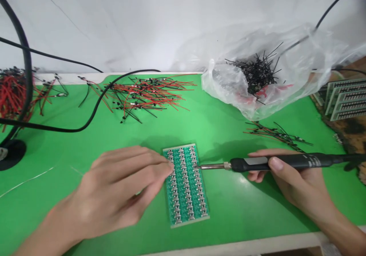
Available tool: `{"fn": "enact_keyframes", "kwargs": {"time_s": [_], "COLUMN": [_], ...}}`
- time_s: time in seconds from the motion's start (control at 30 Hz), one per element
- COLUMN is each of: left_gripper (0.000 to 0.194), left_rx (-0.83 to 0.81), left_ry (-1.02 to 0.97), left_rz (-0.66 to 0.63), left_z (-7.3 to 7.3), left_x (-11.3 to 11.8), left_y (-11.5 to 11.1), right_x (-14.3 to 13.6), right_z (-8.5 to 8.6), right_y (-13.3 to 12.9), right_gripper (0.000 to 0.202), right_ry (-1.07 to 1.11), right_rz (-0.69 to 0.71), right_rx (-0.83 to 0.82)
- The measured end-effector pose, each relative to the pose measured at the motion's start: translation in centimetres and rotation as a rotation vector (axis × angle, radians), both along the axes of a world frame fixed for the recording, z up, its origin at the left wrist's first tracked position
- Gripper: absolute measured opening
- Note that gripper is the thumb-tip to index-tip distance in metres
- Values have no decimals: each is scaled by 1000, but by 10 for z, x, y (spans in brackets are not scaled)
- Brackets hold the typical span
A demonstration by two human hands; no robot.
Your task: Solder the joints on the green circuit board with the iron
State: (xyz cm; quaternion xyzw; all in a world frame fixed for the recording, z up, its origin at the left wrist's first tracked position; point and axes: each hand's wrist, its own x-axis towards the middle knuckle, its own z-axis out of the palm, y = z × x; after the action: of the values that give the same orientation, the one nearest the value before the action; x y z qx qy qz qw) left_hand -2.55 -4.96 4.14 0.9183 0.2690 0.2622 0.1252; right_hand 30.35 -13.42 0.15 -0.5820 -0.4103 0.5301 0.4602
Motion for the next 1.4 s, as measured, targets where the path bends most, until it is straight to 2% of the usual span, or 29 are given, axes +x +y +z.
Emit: {"fn": "enact_keyframes", "kwargs": {"time_s": [0.2,0.37,0.63,0.87,1.4], "left_gripper": [14,16,14,13,18], "left_rx": [1,44,151,141,158], "left_ry": [-52,-22,13,-8,12], "left_rz": [-60,-70,-136,-146,-178], "left_z": [-12,-14,-19,-18,-24], "left_x": [3,3,2,3,2], "left_y": [-2,-4,0,-1,-2], "right_x": [-2,-13,-13,0,2], "right_z": [1,8,7,2,-1], "right_y": [-1,1,1,0,0], "right_gripper": [21,24,25,23,20], "right_ry": [-6,-4,-39,-47,-40], "right_rz": [-3,-111,-124,8,46], "right_rx": [-14,-57,-55,-25,-7]}}
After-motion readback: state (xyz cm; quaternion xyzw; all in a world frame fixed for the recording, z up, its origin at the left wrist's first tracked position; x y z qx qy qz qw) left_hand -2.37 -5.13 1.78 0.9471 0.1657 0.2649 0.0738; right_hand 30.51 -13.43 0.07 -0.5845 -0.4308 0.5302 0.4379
